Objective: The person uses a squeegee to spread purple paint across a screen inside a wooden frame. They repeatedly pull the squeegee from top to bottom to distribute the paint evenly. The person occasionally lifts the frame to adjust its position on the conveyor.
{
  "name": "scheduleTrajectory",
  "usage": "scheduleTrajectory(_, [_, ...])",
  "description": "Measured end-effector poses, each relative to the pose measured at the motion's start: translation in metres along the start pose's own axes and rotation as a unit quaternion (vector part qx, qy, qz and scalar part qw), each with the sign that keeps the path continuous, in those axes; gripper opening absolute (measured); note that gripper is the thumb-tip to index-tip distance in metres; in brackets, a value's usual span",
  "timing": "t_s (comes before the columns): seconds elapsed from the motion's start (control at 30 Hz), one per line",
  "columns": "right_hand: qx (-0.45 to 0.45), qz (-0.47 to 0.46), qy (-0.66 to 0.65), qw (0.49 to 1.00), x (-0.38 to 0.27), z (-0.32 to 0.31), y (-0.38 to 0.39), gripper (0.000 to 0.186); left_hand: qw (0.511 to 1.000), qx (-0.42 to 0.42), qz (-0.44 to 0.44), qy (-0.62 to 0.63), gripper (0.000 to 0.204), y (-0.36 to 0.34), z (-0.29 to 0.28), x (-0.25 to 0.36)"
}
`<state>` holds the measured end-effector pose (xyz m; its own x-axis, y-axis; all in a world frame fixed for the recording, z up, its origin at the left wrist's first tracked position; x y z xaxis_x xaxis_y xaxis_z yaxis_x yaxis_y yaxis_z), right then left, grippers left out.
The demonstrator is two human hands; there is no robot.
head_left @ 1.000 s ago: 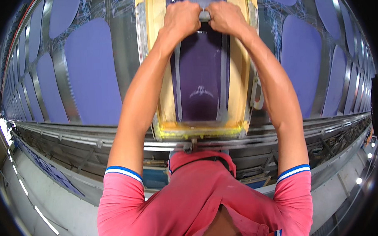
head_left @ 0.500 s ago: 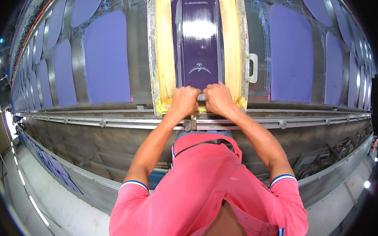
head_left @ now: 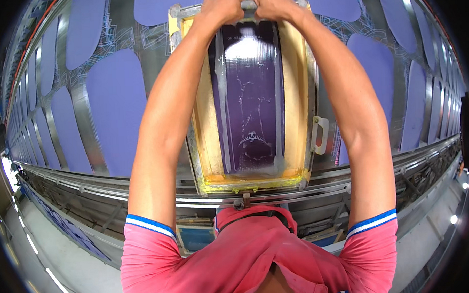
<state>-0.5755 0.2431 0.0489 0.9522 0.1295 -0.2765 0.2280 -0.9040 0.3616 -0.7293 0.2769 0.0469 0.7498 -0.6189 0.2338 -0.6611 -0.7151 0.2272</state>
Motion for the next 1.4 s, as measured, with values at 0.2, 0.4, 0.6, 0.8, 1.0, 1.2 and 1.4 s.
scheduleTrajectory(0.2, [0.059,-0.028,0.029,0.997,-0.006,0.045,0.027,0.018,1.0,0.014,0.008,0.004,0.037,0.038,0.019,0.019])
scheduleTrajectory(0.4, [0.034,-0.063,-0.024,0.997,-0.092,0.111,0.178,0.016,0.998,-0.023,0.006,0.062,0.027,0.199,0.069,0.081])
scheduleTrajectory(0.6, [-0.002,-0.059,-0.065,0.996,-0.173,0.203,0.346,0.019,0.986,-0.052,0.003,0.157,0.027,0.377,0.133,0.163])
scheduleTrajectory(0.8, [0.105,-0.018,-0.268,0.958,-0.111,0.179,0.367,0.061,0.988,-0.034,0.033,0.147,0.042,0.415,0.134,0.182])
scheduleTrajectory(1.0, [0.252,0.229,-0.442,0.83,0.037,0.214,0.321,0.036,0.993,0.002,0.051,0.105,0.024,0.412,0.148,0.178])
scheduleTrajectory(1.2, [0.333,0.237,-0.411,0.815,0.004,0.173,0.33,0.035,0.981,0.033,0.04,0.188,0.027,0.423,0.151,0.165])
scheduleTrajectory(1.4, [0.327,0.235,-0.435,0.806,-0.108,0.172,0.288,0.042,0.988,0.046,0.002,0.147,0.015,0.474,0.134,0.077])
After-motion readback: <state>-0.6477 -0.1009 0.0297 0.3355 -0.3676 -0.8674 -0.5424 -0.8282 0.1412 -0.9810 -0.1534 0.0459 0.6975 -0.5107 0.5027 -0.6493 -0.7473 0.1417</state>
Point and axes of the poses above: each hand's wrist, its own y-axis away from the middle knuckle, its own z-axis out of the palm, x = y × z, the point moved 2 cm from there along -y, towards the middle knuckle, and after that the axes turned 9 degrees about -x, right-handed, at the moved point
